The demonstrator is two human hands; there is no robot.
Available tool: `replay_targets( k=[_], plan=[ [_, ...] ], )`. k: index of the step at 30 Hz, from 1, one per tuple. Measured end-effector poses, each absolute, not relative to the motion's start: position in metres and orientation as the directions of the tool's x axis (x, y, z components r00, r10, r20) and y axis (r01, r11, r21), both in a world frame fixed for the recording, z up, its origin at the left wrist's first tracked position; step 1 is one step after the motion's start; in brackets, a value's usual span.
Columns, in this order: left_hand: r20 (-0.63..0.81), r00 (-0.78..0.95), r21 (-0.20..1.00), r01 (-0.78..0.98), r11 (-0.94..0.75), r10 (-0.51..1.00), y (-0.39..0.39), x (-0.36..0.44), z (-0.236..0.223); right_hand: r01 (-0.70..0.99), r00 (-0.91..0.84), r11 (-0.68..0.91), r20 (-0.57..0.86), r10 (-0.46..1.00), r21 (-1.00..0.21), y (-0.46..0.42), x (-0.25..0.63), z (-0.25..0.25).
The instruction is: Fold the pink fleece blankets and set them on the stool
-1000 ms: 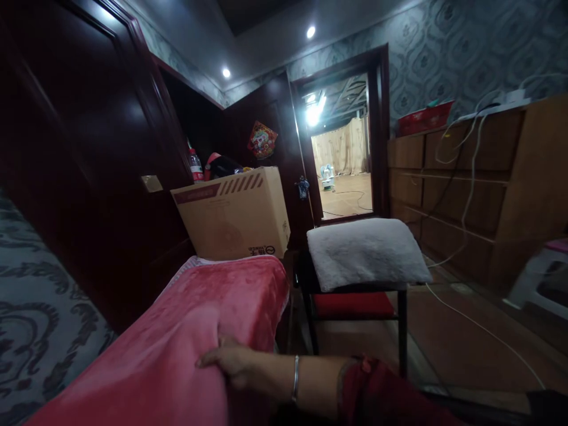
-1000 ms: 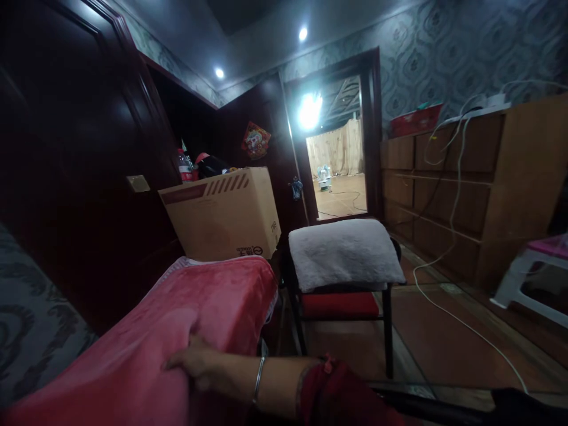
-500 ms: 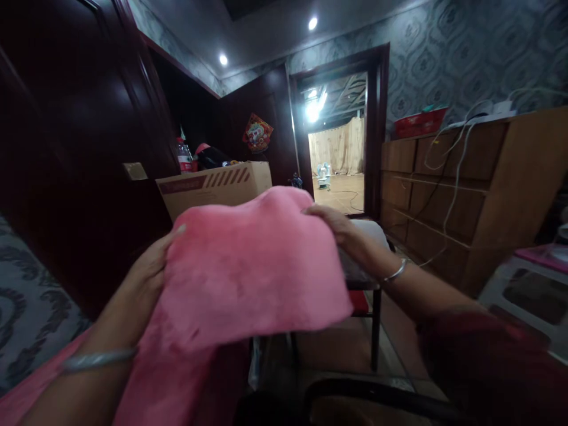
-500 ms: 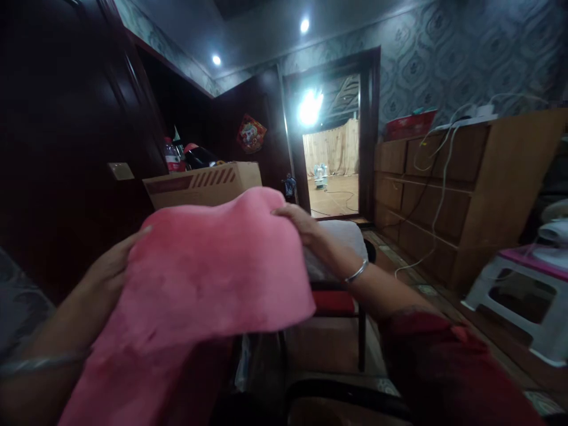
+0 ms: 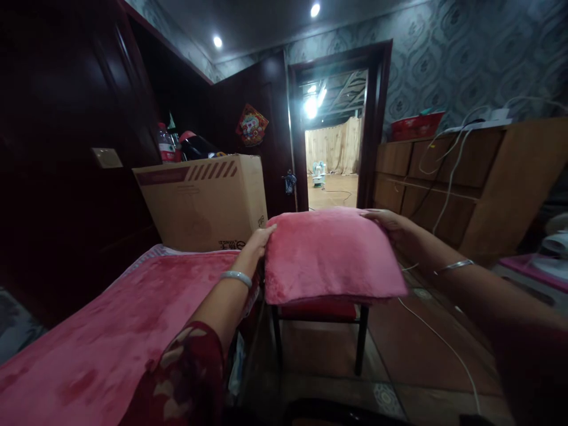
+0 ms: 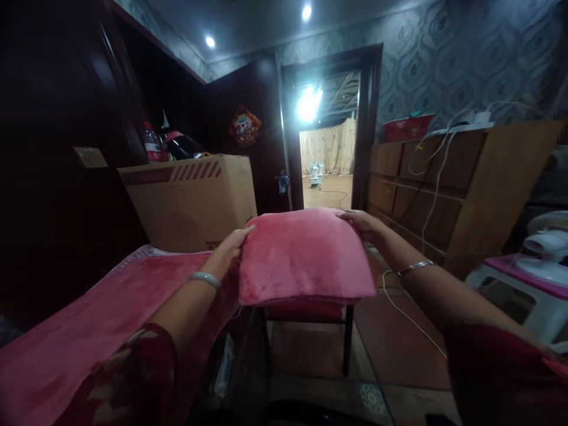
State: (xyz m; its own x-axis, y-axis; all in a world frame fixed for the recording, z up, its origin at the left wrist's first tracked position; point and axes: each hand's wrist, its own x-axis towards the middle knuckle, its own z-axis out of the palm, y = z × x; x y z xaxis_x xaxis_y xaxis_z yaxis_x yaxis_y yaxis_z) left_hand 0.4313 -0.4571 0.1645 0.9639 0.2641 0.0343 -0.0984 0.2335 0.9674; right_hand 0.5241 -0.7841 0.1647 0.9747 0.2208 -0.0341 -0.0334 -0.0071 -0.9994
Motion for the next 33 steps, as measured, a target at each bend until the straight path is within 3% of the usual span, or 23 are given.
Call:
replay_targets(
  k=[6,14,24,26,29,31,33],
  plan=[
    [-0.013,0.966,0.988,-0.027,0.151,0.257,-0.442,0.450,0.149,0.046,0.987,0.074,0.057,0.149,-0.996,-0.787,0.537,0.143],
    [0.088,0.935,0.982,-0.140,0.129,0.343,-0.455,0.461,0.166,0.170,0.976,0.100,0.182,0.123,-0.980,-0.793,0.553,0.151],
    [0.011,0.914,1.000,-0.022,0.022,0.405,-0.459,0.467,0.149,0.099,0.993,0.026,0.101,0.069,-0.995,-0.796,0.557,0.132],
    [0.032,0.907,0.999,-0.027,-0.019,0.420,-0.457,0.465,0.151,0.135,0.990,-0.051,0.132,0.060,-0.990,-0.798,0.555,0.134],
    [0.113,0.871,0.993,-0.080,-0.090,0.478,-0.458,0.458,0.159,0.230,0.972,-0.317,0.235,0.024,-0.920,-0.800,0.552,0.143],
    [0.236,0.822,0.968,-0.151,-0.200,0.518,-0.464,0.452,0.165,0.331,0.927,-0.529,0.373,0.030,-0.781,-0.796,0.546,0.151],
    [0.446,0.772,0.863,-0.238,-0.445,0.453,-0.475,0.445,0.169,0.476,0.834,-0.651,0.538,0.121,-0.592,-0.786,0.535,0.159]
  ],
)
